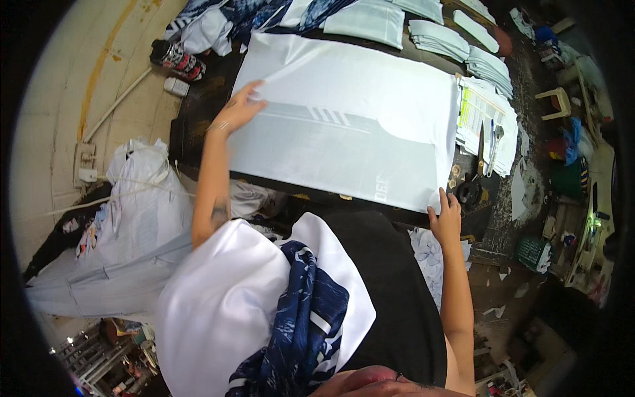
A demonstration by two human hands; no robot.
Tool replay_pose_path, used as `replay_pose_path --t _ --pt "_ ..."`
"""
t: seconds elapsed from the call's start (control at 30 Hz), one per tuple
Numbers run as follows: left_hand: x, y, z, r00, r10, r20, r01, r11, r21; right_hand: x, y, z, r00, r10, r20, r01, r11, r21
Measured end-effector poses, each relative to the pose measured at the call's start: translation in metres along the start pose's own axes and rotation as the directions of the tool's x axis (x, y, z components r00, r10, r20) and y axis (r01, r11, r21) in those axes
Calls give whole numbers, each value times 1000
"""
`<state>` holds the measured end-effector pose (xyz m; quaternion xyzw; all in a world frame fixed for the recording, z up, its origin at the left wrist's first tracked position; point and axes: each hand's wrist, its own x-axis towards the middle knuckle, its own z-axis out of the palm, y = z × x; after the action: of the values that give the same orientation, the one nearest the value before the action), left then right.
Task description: The person uses shears to cut a white fabric piece on a worktable, then folds and stacks the cut piece. The person repeats the cutting and folding process with additional fabric pieces.
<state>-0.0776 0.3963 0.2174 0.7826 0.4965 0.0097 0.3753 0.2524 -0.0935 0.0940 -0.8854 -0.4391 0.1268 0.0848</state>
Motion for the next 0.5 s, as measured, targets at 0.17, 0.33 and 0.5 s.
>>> replay_pose_path --t 0.17,0.33,0.5 --pt "-155 136 -22 -568 771 287 -325 110 -939 29 -53 -47 896 -183 404 -90 817 570" --pt "-97 171 -61 -72 988 135 -505 81 -859 58 -196 -139 641 -767 -38 228 143 963" --pt "19 215 -163 655 741 -148 -529 310 -790 130 -242 -299 927 -360 -105 257 405 878"
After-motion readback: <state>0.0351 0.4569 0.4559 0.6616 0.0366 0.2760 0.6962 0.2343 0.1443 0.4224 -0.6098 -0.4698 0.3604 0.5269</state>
